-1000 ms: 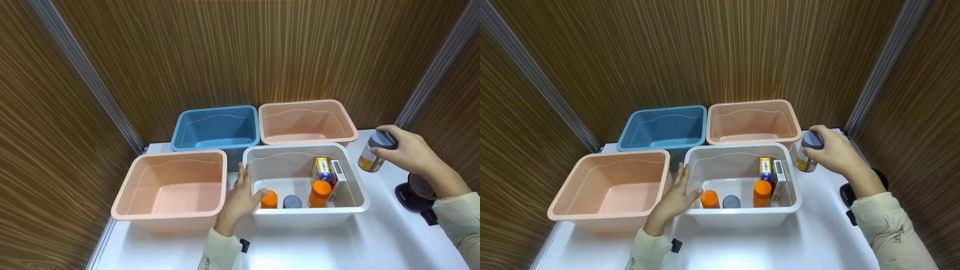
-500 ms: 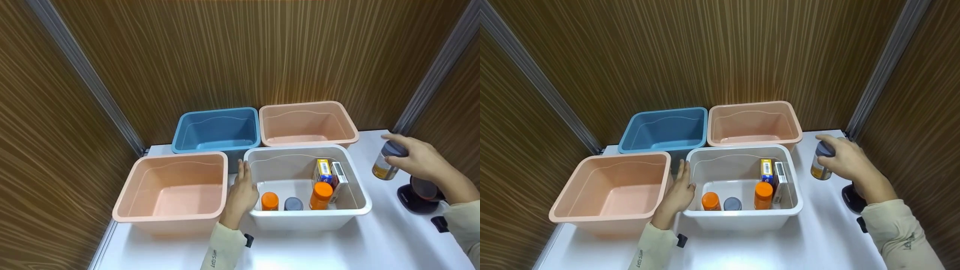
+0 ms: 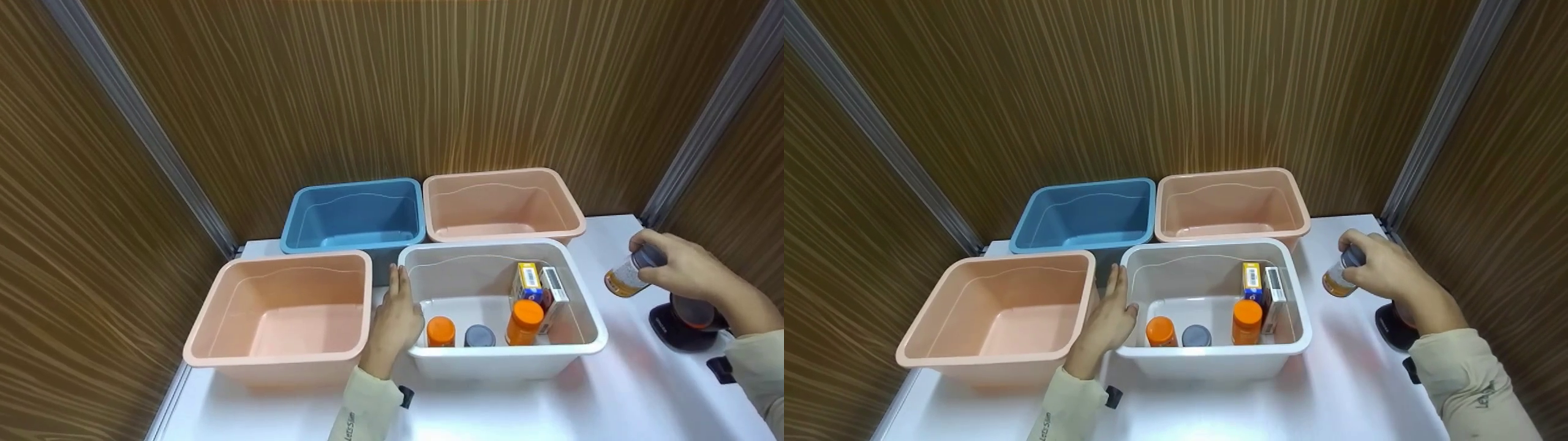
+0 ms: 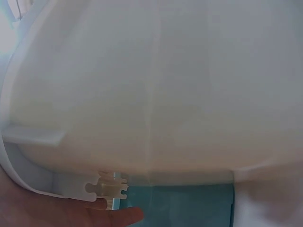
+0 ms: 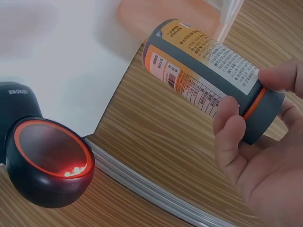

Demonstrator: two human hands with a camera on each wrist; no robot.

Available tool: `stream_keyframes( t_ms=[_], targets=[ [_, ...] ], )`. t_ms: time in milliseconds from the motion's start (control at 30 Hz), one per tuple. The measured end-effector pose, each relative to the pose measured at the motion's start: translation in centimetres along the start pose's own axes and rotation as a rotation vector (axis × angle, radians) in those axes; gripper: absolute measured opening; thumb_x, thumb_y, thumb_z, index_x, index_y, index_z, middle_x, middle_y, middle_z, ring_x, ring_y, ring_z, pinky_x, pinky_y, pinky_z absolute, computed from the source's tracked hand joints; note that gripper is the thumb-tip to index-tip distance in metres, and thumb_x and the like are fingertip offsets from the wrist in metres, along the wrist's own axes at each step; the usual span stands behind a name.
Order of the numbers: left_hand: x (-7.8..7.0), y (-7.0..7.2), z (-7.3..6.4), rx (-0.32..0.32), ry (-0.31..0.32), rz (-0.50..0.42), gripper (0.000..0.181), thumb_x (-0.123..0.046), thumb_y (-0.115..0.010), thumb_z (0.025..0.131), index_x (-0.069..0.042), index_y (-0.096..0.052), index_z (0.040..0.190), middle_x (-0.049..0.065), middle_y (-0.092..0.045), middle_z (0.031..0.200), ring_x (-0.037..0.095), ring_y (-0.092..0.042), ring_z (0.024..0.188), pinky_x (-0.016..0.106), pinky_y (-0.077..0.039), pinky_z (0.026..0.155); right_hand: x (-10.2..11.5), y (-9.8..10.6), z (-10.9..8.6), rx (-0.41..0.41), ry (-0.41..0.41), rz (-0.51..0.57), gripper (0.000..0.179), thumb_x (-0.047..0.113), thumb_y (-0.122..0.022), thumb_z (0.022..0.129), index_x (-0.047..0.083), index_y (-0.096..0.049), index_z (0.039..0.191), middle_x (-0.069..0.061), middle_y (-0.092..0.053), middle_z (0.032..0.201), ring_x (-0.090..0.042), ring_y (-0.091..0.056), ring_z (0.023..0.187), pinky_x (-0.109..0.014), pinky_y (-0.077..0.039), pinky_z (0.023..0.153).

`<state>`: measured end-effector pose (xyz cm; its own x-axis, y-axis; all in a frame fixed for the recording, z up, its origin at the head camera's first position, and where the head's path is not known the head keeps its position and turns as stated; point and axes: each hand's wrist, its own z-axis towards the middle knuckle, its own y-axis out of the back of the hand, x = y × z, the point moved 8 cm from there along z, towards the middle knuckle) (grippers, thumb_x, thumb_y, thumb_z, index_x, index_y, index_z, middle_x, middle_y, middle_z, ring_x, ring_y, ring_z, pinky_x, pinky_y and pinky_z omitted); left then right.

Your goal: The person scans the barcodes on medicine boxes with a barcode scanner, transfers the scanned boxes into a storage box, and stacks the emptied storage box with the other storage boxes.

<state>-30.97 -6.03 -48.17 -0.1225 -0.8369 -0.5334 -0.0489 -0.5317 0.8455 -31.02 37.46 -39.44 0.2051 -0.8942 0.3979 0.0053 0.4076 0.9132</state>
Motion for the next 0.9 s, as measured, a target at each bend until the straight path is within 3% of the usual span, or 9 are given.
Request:
stream_keyframes(
  t_ms=[300, 600, 900],
  targets=[
    [0.1, 0.0, 0.1, 0.013, 0.009, 0.011, 0.077, -0.026, -0.055, 0.102, -0.008, -0.011, 0.163, 0.010, 0.001, 0.169, 0.033, -0.049, 0.133, 0.057, -0.036, 0.110, -1.2, -1.1, 0.2, 0.088, -0.075, 0.073, 0.032, 0.029, -0.066, 0.098, 0.007, -0.051, 0.116, -0.032, -0.059, 0.105, -0.026, -0.061, 0.069, -0.038, -0.051, 0.053],
    [0.3, -0.1, 0.1, 0.014, 0.013, -0.011, 0.076, -0.026, -0.054, 0.102, -0.007, -0.011, 0.163, 0.011, -0.002, 0.169, 0.032, -0.053, 0.129, 0.054, -0.043, 0.106, -1.6, -3.0, 0.2, 0.154, -0.097, 0.077, 0.036, 0.023, -0.068, 0.093, -0.002, -0.055, 0.116, -0.029, -0.062, 0.099, -0.029, -0.064, 0.076, -0.038, -0.056, 0.054],
    [0.2, 0.0, 0.0, 0.002, 0.001, -0.010, 0.076, -0.027, -0.055, 0.102, -0.006, -0.013, 0.162, 0.011, -0.002, 0.169, 0.034, -0.053, 0.129, 0.056, -0.039, 0.109, -1.7, -3.8, 0.3, 0.214, -0.105, 0.074, 0.038, 0.025, -0.068, 0.094, 0.000, -0.055, 0.120, -0.028, -0.062, 0.101, -0.033, -0.064, 0.082, -0.040, -0.057, 0.057]
  ],
)
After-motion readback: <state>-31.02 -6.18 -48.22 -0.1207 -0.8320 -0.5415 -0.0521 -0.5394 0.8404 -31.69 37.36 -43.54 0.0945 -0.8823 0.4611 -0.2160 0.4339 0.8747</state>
